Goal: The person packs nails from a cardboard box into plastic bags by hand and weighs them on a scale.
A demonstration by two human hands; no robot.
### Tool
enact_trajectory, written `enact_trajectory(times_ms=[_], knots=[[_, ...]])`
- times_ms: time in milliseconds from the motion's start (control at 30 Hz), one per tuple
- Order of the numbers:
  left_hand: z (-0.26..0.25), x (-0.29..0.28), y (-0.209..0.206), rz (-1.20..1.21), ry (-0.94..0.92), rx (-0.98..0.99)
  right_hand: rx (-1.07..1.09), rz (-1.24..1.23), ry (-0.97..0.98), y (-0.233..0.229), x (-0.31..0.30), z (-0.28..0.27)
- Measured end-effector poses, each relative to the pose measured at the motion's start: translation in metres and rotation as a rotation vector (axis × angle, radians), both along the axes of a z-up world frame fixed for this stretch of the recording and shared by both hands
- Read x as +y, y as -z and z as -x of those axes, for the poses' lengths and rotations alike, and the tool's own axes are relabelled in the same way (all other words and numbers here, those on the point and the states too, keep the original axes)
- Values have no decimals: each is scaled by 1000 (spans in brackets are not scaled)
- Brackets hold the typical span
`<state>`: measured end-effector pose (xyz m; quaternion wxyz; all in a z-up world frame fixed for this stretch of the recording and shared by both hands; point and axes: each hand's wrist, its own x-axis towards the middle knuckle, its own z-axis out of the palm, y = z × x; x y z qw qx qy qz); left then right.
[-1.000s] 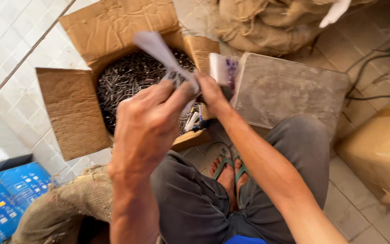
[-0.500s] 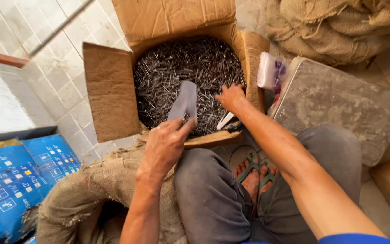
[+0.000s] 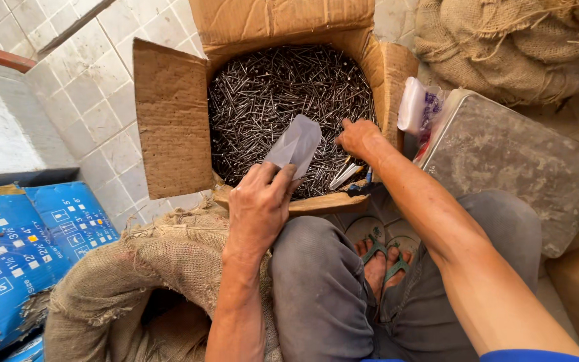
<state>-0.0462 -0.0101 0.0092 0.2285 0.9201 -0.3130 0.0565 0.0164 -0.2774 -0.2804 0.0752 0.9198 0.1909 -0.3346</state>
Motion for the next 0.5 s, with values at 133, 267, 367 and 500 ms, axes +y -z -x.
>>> enact_trajectory(times_ms=[133, 267, 367, 500], knots=[[-3, 1, 2, 70, -12, -67, 18, -65, 26, -43, 0, -2], [-3, 3, 1, 107, -13, -88, -26, -211, -11, -18, -8, -5], [-4, 5, 2, 134, -27, -105, -47, -262, 46, -25, -9, -5], [-8, 2, -14, 150, -23, -106, -50, -296, 87, -43, -9, -12]])
